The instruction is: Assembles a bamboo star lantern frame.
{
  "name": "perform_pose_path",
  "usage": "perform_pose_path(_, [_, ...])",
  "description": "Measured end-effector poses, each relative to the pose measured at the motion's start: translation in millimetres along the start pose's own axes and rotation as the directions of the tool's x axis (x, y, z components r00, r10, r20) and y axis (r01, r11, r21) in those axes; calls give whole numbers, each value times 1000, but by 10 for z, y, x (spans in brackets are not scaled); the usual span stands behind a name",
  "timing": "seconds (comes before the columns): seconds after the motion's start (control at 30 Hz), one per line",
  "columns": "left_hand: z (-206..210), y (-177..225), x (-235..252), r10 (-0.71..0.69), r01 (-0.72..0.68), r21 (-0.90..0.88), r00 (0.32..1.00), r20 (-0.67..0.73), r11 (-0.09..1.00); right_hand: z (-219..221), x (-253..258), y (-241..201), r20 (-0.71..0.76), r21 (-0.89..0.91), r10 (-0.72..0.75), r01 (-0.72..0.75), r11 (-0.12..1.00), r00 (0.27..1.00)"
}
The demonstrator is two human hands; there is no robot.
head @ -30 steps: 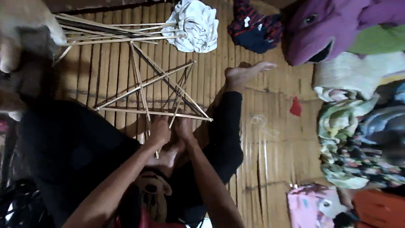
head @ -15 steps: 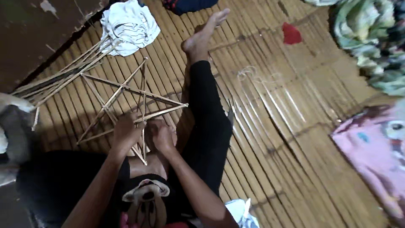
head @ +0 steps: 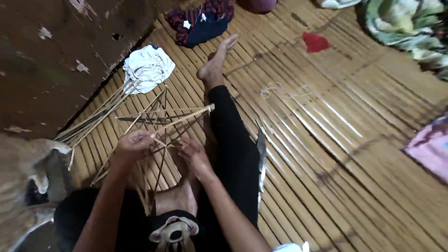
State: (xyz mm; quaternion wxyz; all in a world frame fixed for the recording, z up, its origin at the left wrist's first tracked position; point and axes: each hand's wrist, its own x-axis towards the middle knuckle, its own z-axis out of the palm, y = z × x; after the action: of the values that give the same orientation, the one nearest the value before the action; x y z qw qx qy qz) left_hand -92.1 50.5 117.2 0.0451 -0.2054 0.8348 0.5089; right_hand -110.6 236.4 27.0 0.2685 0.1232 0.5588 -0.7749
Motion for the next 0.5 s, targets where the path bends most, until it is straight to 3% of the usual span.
perform_pose_path(0.17, [-466, 283, -178, 83, -108, -360, 993, -84, 927, 343, -172, -532, 353, -65, -255, 295, 953, 900])
perform_pose_path(0.27, [-601, 143, -198, 190, -190, -663, 979, -73, 724, 569, -267, -775, 480, -115, -367, 472, 874, 797])
perform_pose_path(0.37, [-579, -34, -271, 177, -212, -788, 975, -133, 578, 773, -300, -802, 506, -34, -489, 583, 812, 710])
perform_pose_path(0.43, [-587, -140, -350, 100, -190, -732, 981, -165, 654, 858, -330, -770, 465, -4, -519, 588, 809, 717])
perform_pose_path(0.5, [-611, -124, -488, 73, -198, -466, 960, -271, 862, 887, -326, -746, 456, -51, -540, 627, 777, 707])
